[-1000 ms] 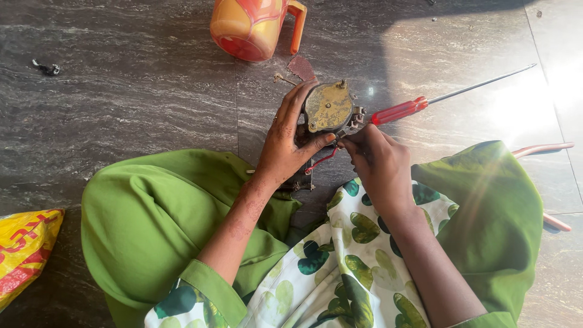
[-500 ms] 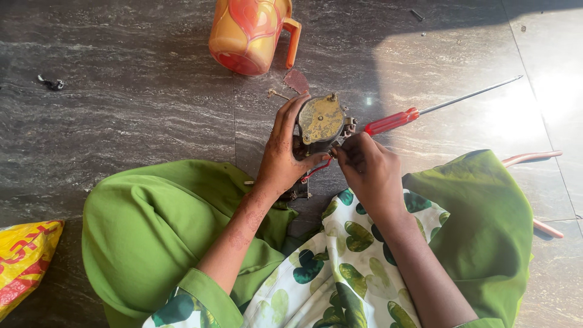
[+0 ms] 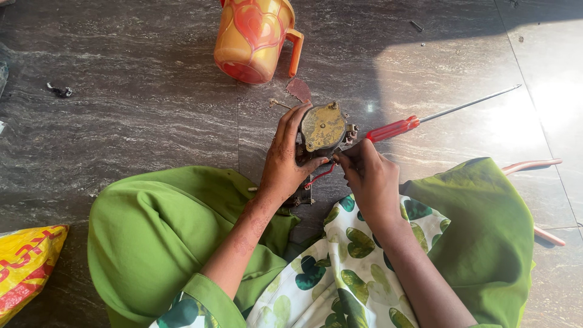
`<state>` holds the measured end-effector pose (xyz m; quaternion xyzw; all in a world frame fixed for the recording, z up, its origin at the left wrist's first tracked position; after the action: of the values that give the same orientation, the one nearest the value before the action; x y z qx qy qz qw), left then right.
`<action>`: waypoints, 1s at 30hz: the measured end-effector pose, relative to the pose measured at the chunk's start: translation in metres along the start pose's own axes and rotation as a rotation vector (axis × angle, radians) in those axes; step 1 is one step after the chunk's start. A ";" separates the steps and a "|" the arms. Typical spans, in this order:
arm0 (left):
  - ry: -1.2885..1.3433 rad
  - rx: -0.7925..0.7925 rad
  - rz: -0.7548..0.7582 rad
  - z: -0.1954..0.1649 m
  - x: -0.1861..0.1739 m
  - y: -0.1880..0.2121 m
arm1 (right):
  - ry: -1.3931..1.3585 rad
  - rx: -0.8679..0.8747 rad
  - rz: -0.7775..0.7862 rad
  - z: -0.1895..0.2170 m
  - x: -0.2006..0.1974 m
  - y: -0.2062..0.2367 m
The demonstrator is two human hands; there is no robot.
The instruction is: The person sits on the floor and uses a screwdriver and pliers to disassemble and adjust a small cylindrical electrical component. They remove a cover, manipulate internal wires and terminals, and repeatedly reposition the component while working.
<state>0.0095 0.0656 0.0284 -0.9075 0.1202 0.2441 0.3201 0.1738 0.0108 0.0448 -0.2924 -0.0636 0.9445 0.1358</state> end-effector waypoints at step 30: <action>0.348 -0.157 0.018 -0.002 -0.005 0.014 | 1.547 -0.059 0.457 -0.394 -0.233 0.012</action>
<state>0.0007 0.0538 0.0256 -0.9570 0.1627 0.0948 0.2206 0.5801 -0.0525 -0.1567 -0.8726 0.0848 0.4769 -0.0629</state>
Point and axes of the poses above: each hand's wrist, its own y-axis away from the middle knuckle, its own x-axis out of the palm, z = x × y, the point moved 7 cm from there along -y, towards the middle knuckle, and after that the axes turned 5 degrees about x, right-handed, at the moved point
